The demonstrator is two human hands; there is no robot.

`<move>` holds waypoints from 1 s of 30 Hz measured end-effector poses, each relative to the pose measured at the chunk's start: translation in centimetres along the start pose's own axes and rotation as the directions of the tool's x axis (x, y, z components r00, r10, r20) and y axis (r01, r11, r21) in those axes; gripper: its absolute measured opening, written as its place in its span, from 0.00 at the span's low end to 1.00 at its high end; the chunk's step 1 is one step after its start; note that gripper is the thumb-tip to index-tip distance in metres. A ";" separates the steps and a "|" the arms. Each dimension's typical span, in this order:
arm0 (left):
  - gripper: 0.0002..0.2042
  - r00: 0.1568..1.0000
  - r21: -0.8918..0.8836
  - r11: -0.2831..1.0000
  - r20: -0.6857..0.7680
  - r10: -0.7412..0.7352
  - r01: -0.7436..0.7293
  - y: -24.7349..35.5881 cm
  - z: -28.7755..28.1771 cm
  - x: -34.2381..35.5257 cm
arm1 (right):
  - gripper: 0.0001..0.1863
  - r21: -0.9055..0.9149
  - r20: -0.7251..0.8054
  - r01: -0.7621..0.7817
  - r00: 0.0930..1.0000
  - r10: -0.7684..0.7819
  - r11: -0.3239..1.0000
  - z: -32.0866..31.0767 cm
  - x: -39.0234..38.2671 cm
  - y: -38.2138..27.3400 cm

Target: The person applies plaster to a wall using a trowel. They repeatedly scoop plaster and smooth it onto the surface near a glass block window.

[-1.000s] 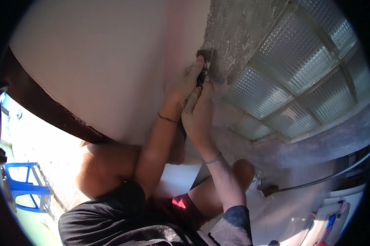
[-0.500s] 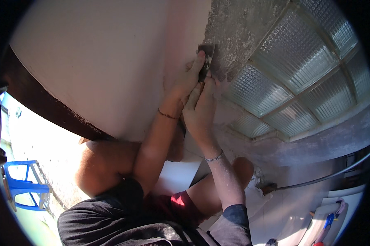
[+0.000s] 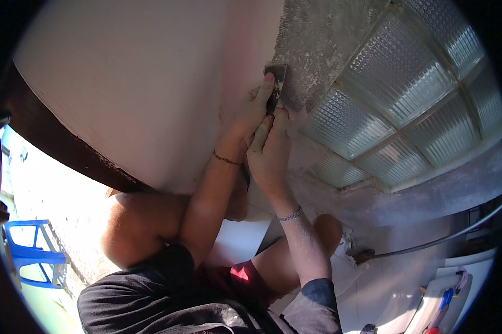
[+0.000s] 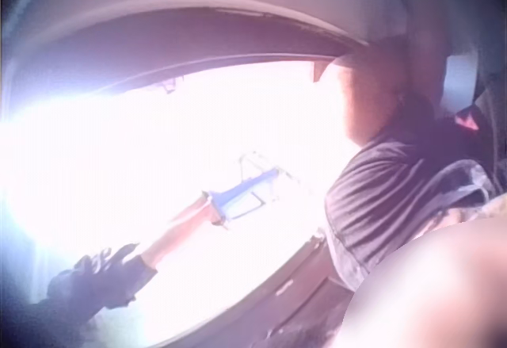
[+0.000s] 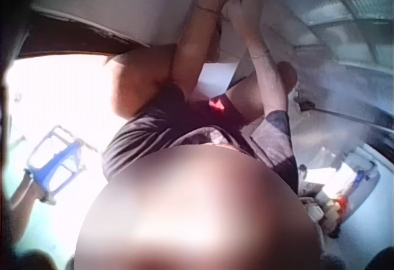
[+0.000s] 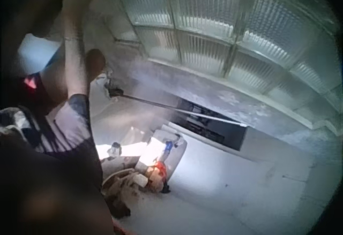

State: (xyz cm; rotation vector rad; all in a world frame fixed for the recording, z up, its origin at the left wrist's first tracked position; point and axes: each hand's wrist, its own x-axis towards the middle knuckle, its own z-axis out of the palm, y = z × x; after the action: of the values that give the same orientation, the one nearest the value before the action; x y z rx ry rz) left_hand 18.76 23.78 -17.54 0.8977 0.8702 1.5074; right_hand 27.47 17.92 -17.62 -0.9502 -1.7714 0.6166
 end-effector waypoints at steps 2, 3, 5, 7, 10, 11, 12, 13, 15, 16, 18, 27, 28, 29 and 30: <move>0.25 1.000 -0.013 1.000 0.002 0.028 -0.028 0.1 0.1 -0.1 | 0.17 0.125 0.059 -0.220 0.975 0.214 0.967 0.0 0.1 0.0; 0.25 0.998 0.000 0.998 -0.031 0.063 -0.063 0.3 0.2 -0.1 | 0.17 0.100 0.031 -0.111 0.994 0.108 0.989 0.0 0.1 0.0; 0.25 0.998 -0.013 0.999 -0.055 0.041 -0.042 0.4 0.4 -0.5 | 0.18 0.012 0.025 -0.039 0.999 0.039 0.999 0.1 0.1 0.1; 0.25 0.999 -0.054 0.998 -0.030 -0.032 0.030 0.7 0.5 -0.6 | 0.19 0.066 0.046 -0.120 0.992 0.117 0.991 0.2 0.1 0.1; 0.25 0.998 -0.055 0.998 -0.062 -0.034 0.031 1.3 0.6 -0.4 | 0.20 0.074 -0.045 -0.041 0.998 0.044 0.996 0.5 0.6 -0.1; 0.25 0.999 -0.093 0.995 -0.035 0.022 -0.025 1.4 0.5 -0.2 | 0.20 0.057 -0.059 -0.013 0.998 0.016 0.998 0.6 0.7 -0.1; 0.25 1.000 -0.126 0.992 0.004 0.026 -0.025 1.4 0.4 -0.2 | 0.19 0.022 -0.040 -0.009 0.999 0.010 1.000 0.3 0.6 -0.2; 0.25 0.998 -0.158 0.987 0.046 0.038 -0.030 1.4 0.2 -0.1 | 0.18 -0.009 -0.001 0.006 1.000 -0.006 1.000 0.1 0.6 -0.3; 0.25 0.989 0.140 0.982 -0.057 0.134 -0.125 0.8 0.0 -0.4 | 0.17 0.022 0.038 -0.040 0.999 0.040 0.999 -0.2 0.4 -0.3; 0.25 0.983 0.223 0.966 -0.096 0.153 -0.129 0.5 -0.1 -0.5 | 0.17 0.085 0.052 -0.112 0.993 0.108 0.990 -0.2 0.1 -0.3; 0.25 0.998 0.001 1.000 -0.060 0.009 -0.009 -0.2 -0.2 -0.6 | 0.17 0.092 0.035 -0.107 0.994 0.104 0.990 0.1 -0.3 0.0; 0.25 0.999 -0.064 0.998 -0.035 -0.007 0.005 -0.6 -0.3 0.0 | 0.19 -0.035 0.079 -0.122 0.989 0.125 0.992 0.1 -0.2 1.1; 0.25 0.997 -0.042 0.998 -0.051 0.054 -0.056 -0.6 -0.3 -0.1 | 0.19 -0.101 0.046 -0.038 0.998 0.043 0.994 0.1 -0.1 1.0; 0.25 0.999 -0.007 1.000 -0.049 0.007 -0.007 -0.6 -0.3 -0.3 | 0.19 -0.167 0.017 0.046 0.999 -0.043 0.985 0.3 0.0 0.9; 0.25 0.998 0.029 1.000 -0.059 0.004 -0.002 -0.4 -0.3 -0.1 | 0.19 -0.082 0.041 -0.035 0.998 0.038 0.996 0.2 -0.1 0.7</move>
State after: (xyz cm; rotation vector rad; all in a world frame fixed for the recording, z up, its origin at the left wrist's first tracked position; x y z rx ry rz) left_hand 18.65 23.70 -18.04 0.8792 0.9357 1.5338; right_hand 27.52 18.25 -18.28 -1.0340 -1.8320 0.5952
